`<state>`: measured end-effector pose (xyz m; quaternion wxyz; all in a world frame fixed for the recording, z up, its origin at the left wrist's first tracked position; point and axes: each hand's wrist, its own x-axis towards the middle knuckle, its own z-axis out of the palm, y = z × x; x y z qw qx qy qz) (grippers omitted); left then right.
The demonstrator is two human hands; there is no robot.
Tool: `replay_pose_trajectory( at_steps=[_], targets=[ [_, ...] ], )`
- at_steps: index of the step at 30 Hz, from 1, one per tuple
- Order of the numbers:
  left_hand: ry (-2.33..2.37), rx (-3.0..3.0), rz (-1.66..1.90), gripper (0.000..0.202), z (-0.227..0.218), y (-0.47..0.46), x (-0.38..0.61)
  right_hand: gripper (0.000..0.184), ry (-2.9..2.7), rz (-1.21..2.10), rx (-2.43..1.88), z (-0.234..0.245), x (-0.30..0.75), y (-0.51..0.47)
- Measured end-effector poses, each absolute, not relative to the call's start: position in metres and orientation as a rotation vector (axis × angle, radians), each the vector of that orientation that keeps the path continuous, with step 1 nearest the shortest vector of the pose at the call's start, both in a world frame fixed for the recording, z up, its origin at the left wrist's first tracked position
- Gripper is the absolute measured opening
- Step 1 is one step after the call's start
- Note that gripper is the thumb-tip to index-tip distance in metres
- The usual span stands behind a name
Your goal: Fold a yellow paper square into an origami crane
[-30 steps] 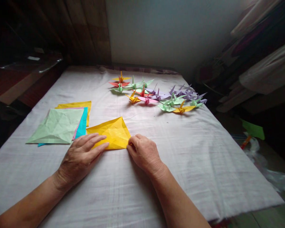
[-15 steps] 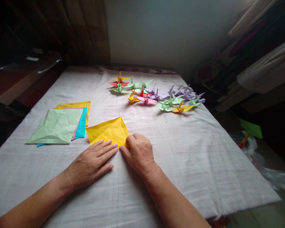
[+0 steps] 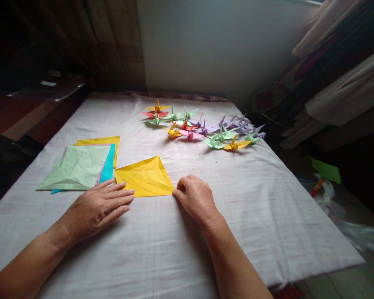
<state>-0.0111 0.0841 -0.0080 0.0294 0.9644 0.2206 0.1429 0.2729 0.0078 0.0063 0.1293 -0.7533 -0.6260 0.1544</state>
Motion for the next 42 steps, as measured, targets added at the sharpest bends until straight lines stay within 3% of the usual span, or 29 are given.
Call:
replay_pose_trajectory(
  at_steps=[8, 20, 27, 33, 39, 42],
  targets=[
    [0.613, 3.072, 0.485, 0.032, -0.004, 0.093, -0.024, 0.001, -1.782, 0.496, -2.133, 0.004, 0.274, 0.009],
    [0.628, 3.135, 0.738, 0.026, -0.006, 0.088, 0.009, 0.021, -1.618, 0.634, -2.027, 0.0, 0.26, 0.014],
    [0.72, 3.18, 0.715, 0.033, -0.016, 0.089, 0.007, 0.023, -1.706, 0.761, -1.766, -0.01, 0.258, 0.009],
    [0.766, 3.225, 0.686, 0.035, -0.017, 0.086, 0.01, 0.044, -1.93, 0.331, -1.644, -0.029, 0.262, 0.021],
    [0.827, 3.078, 0.555, 0.031, -0.012, 0.074, 0.016, 0.017, -2.052, -0.136, -1.585, -0.026, 0.265, 0.033],
    [0.853, 3.005, 0.481, 0.038, -0.01, 0.069, 0.019, 0.016, -2.109, -0.201, -1.449, -0.017, 0.257, 0.027]
  ],
)
